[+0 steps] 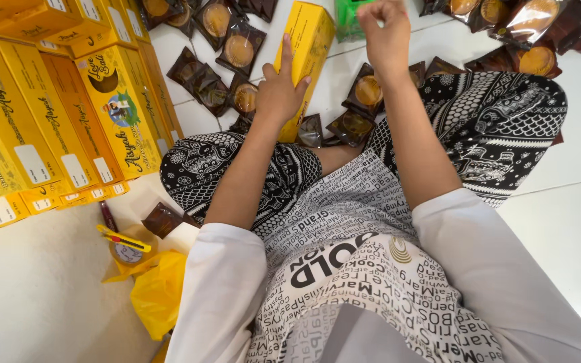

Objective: The person sits on the floor and packs individually wrapped snack items into yellow boxes. They open each box, place several snack packets inside, close the box, and use a tape dispenser to seal it before setting it aside.

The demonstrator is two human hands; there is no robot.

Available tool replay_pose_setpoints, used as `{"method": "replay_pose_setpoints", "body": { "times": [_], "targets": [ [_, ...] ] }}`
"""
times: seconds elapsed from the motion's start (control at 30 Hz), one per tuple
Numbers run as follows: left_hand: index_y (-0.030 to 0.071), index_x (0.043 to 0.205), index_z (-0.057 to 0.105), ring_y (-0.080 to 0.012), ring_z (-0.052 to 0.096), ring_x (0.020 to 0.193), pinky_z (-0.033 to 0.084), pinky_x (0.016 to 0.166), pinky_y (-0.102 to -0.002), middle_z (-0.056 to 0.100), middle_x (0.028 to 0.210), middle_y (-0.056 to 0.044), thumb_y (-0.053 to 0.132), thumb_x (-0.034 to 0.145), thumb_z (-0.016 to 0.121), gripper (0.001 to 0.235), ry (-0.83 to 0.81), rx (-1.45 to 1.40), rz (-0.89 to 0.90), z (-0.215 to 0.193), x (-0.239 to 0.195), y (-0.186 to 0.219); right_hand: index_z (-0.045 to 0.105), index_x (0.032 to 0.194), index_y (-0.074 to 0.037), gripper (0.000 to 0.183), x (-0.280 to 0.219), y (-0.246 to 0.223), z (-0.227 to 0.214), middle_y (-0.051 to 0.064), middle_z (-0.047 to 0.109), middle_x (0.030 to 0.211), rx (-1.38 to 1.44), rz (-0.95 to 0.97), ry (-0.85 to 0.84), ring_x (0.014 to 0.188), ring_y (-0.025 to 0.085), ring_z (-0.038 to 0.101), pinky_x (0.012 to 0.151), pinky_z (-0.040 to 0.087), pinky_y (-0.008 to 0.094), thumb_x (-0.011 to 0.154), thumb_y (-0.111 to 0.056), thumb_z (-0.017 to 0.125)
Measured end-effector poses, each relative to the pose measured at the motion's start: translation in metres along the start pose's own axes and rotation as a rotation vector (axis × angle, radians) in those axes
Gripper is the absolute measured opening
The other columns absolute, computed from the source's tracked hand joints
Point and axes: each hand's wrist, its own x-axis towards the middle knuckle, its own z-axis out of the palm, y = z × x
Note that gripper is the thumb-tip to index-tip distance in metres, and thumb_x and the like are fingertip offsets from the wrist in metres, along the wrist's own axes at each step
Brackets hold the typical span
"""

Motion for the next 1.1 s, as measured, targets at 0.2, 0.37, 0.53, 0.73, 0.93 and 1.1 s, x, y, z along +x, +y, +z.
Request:
{"method": "replay_pose_setpoints", "body": {
  "times": [0.2, 0.37, 0.53, 0.73, 0.93, 1.1],
  "targets": [
    [0.028, 0.137, -0.012, -0.0334, 0.052, 0.063, 0.048, 0.052, -0.039, 0.039, 0.114, -0.022, 0.046, 0.095, 0.033, 0.063, 0.11, 0.032, 0.06, 0.001, -0.001, 0.002, 0.053, 0.077, -0.014, 0.016, -0.025, 0.019, 0.018, 0.0, 0.057, 0.071, -0.207, 0.411, -0.121, 0.063, 0.011, 0.055, 0.064, 0.045, 0.028, 0.082, -0.001, 0.045],
    [0.031, 0.136, -0.014, -0.0416, 0.049, 0.083, 0.045, 0.068, -0.048, 0.033, 0.122, -0.024, 0.045, 0.096, 0.028, 0.06, 0.043, -0.037, 0.037, 0.001, -0.001, 0.005, 0.056, 0.074, -0.011, 0.018, -0.015, -0.02, 0.054, -0.003, 0.045, 0.051, 0.013, -0.244, -0.138, 0.043, 0.005, 0.043, 0.042, 0.035, 0.02, 0.093, -0.009, 0.054],
    [0.031, 0.135, -0.015, -0.0416, 0.052, 0.081, 0.045, 0.067, -0.047, 0.032, 0.125, -0.025, 0.043, 0.096, 0.032, 0.062, 0.059, -0.058, 0.087, 0.004, 0.004, -0.005, 0.036, 0.083, -0.015, 0.034, -0.035, 0.021, 0.058, -0.002, 0.047, 0.073, -0.016, 0.344, -0.25, 0.06, 0.009, 0.048, 0.051, 0.044, 0.024, 0.078, -0.038, 0.062],
    [0.049, 0.13, -0.006, -0.033, 0.057, 0.077, 0.051, 0.061, -0.038, 0.017, 0.137, -0.027, 0.038, 0.094, 0.043, 0.062, -0.051, -0.091, 0.118, -0.018, -0.014, 0.002, 0.041, 0.093, -0.011, 0.016, -0.019, 0.03, 0.021, 0.003, 0.042, 0.078, -0.013, -0.144, 0.162, 0.067, 0.012, 0.041, 0.059, 0.039, 0.024, 0.087, -0.011, 0.056],
    [0.033, 0.13, -0.024, -0.0289, 0.059, 0.081, 0.052, 0.069, -0.039, 0.03, 0.122, -0.02, 0.025, 0.075, 0.072, 0.111, -0.208, -0.089, -0.058, -0.024, -0.04, -0.001, 0.063, 0.082, -0.014, 0.011, 0.019, 0.017, 0.0, 0.002, 0.045, 0.098, -0.029, 0.1, 0.018, 0.089, 0.017, 0.047, 0.076, 0.041, 0.035, 0.078, -0.02, 0.055],
    [0.008, 0.136, -0.018, -0.0293, 0.058, 0.078, 0.049, 0.06, -0.041, 0.054, 0.099, -0.016, 0.032, 0.072, 0.07, 0.111, -0.102, -0.009, -0.132, -0.016, -0.051, -0.006, 0.059, 0.076, -0.011, 0.004, -0.007, 0.001, 0.005, 0.003, 0.057, 0.086, -0.114, 0.021, 0.021, 0.082, 0.016, 0.055, 0.08, 0.046, 0.034, 0.079, -0.013, 0.057]
  ]
}}
